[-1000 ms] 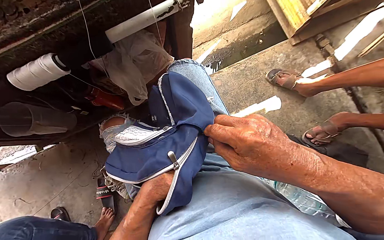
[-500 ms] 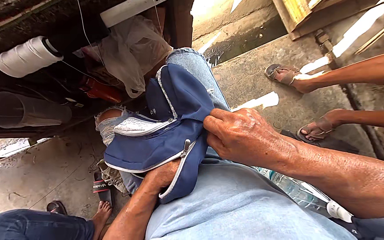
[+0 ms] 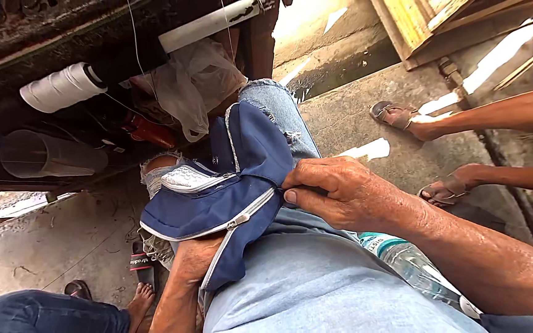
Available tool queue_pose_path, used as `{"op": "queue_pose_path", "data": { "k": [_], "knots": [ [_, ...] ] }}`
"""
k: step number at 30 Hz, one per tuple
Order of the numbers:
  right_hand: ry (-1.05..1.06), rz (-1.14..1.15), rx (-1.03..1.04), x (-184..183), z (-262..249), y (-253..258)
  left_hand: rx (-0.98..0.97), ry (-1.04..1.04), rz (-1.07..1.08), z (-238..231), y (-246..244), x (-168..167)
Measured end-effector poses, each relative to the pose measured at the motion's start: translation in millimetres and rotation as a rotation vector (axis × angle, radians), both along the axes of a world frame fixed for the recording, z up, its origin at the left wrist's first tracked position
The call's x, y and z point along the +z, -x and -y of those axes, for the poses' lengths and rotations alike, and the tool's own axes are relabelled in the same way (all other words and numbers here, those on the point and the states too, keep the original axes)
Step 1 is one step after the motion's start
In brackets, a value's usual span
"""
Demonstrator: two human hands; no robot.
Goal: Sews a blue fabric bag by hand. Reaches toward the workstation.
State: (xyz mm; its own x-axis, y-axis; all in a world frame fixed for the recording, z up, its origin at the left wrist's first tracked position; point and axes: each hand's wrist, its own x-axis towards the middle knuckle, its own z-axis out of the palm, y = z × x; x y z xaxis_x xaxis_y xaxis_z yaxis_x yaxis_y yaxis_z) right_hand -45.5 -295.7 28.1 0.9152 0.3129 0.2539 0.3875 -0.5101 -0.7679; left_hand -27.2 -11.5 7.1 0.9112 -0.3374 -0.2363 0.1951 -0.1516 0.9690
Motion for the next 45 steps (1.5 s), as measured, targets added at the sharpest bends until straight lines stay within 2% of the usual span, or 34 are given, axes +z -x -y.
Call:
{"op": "queue_pose_path", "data": {
  "k": [5, 7, 9, 10, 12, 14, 15, 17, 19, 21, 23, 26, 30, 34, 36, 39, 40, 42, 45],
  "knots": [
    [0.033, 0.027, -0.014, 0, -1, 3, 0.022, 0.897, -0.224, -15, 3, -30],
    [0.043, 0.025, -0.014, 0, -3, 2, 0.035, 1.098, -0.357, -11, 5, -40],
    [0.074, 0.001, -0.004, 1, -3, 2, 0.088, 1.142, -0.463, -3, 8, -41],
    [0.104, -0.02, 0.004, 1, -3, 2, 0.122, 1.08, -0.469, 1, 8, -37],
    [0.181, -0.058, 0.004, 1, -2, 4, 0.205, 0.829, -0.415, 13, 9, -21],
    [0.257, -0.112, 0.003, 2, -2, 4, 0.188, 0.395, -0.254, 26, 6, -6],
    [0.283, -0.142, 0.004, 4, -2, 3, 0.133, 0.15, -0.144, 30, 3, 0],
    [0.307, -0.17, -0.006, 6, -3, 1, 0.0, -0.202, 0.076, 35, -2, 4],
    [0.294, -0.163, -0.028, 7, -5, -1, -0.127, -0.468, 0.257, 40, -5, 6],
    [0.274, -0.161, -0.043, 6, -5, -2, -0.203, -0.622, 0.367, 46, -9, 5],
    [0.25, -0.158, -0.045, 5, -5, -4, -0.191, -0.619, 0.368, 51, -12, 1],
    [0.232, -0.144, -0.045, 0, -6, -5, -0.174, -0.592, 0.247, 54, -15, 8],
    [0.193, -0.143, -0.042, -2, -6, -4, -0.242, -0.628, 0.073, 57, -23, 17],
    [0.168, -0.109, -0.057, -6, -4, 0, -0.347, -0.792, 0.183, 53, -22, 18],
    [0.2, -0.06, -0.105, -10, -1, 5, -0.341, -0.807, 0.211, 53, -21, 18],
    [0.169, -0.009, -0.244, -6, 8, 13, -0.206, -0.676, 0.241, 50, -17, 14],
    [0.132, 0.009, -0.315, -4, 14, 14, -0.203, -0.652, 0.18, 50, -16, 19],
    [0.02, 0.051, -0.443, 1, 27, 17, -0.163, -0.569, 0.116, 50, -13, 22],
    [-0.2, 0.005, -0.537, 7, 34, 25, -0.112, -0.368, 0.224, 39, -12, 5]
  ]
}}
